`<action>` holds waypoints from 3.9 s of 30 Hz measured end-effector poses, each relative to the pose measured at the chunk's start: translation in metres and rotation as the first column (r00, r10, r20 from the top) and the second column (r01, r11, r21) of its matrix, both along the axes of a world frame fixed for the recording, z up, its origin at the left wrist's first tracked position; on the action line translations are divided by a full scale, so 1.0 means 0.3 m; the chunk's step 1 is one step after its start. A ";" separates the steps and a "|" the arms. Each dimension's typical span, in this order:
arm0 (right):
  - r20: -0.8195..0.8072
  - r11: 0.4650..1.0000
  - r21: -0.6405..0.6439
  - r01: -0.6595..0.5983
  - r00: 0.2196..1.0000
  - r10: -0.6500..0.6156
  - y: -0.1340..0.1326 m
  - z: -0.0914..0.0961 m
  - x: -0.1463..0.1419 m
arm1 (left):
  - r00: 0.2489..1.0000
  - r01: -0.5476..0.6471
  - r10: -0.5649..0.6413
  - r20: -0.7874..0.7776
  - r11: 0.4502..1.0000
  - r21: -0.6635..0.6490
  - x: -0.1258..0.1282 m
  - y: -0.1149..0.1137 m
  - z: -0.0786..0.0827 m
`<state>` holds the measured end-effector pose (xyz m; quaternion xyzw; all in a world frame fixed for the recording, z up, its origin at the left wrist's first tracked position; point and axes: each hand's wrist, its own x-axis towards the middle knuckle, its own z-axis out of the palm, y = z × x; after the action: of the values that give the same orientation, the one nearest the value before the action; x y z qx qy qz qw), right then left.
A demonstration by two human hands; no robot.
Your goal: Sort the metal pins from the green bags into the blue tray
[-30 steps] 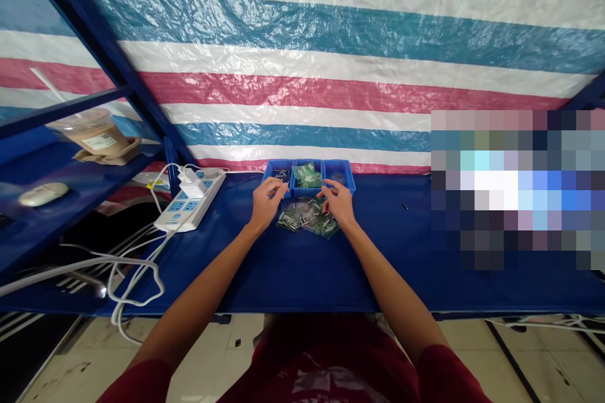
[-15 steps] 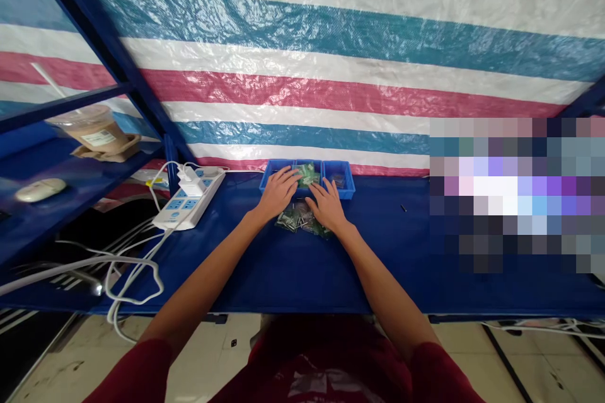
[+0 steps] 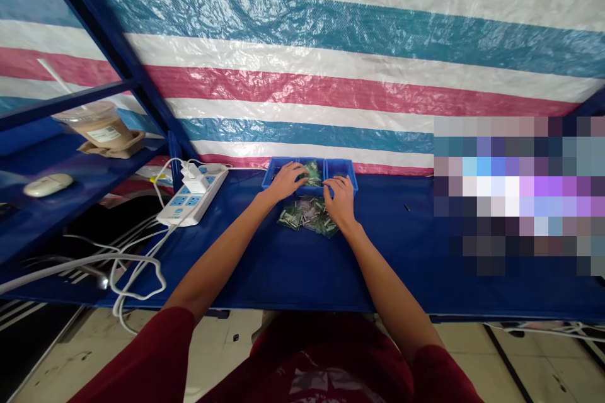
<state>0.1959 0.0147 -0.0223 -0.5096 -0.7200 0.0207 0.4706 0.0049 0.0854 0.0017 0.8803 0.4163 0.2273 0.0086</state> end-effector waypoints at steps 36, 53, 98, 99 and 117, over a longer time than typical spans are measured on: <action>-0.016 0.968 -0.248 -0.026 1.000 0.022 -0.048 0.060 -0.011 | 0.992 0.126 -0.112 0.066 0.948 -0.291 -0.105 -0.212 -0.002; -0.160 0.927 -0.151 -0.342 0.934 0.319 -0.046 0.039 -0.033 | 0.652 0.107 0.223 0.725 0.919 -0.379 -0.019 -0.275 0.009; -0.295 0.917 -0.176 -0.358 0.908 0.298 -0.077 0.045 -0.049 | 0.676 0.251 0.179 0.715 0.857 -0.451 -0.014 -0.272 0.012; -0.301 0.925 -0.149 -0.349 0.907 0.294 -0.078 0.044 -0.048 | 0.648 0.257 0.199 0.735 0.851 -0.458 -0.012 -0.276 0.013; -0.282 0.950 -0.073 -0.303 0.920 0.271 -0.065 0.034 -0.042 | 0.642 0.228 0.193 0.742 0.876 -0.424 -0.012 -0.279 -0.001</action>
<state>0.1834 -0.0048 -0.0122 -0.4173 -0.7142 0.1999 0.5252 0.0014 0.0016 0.0014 0.6729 0.4067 0.4671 0.4046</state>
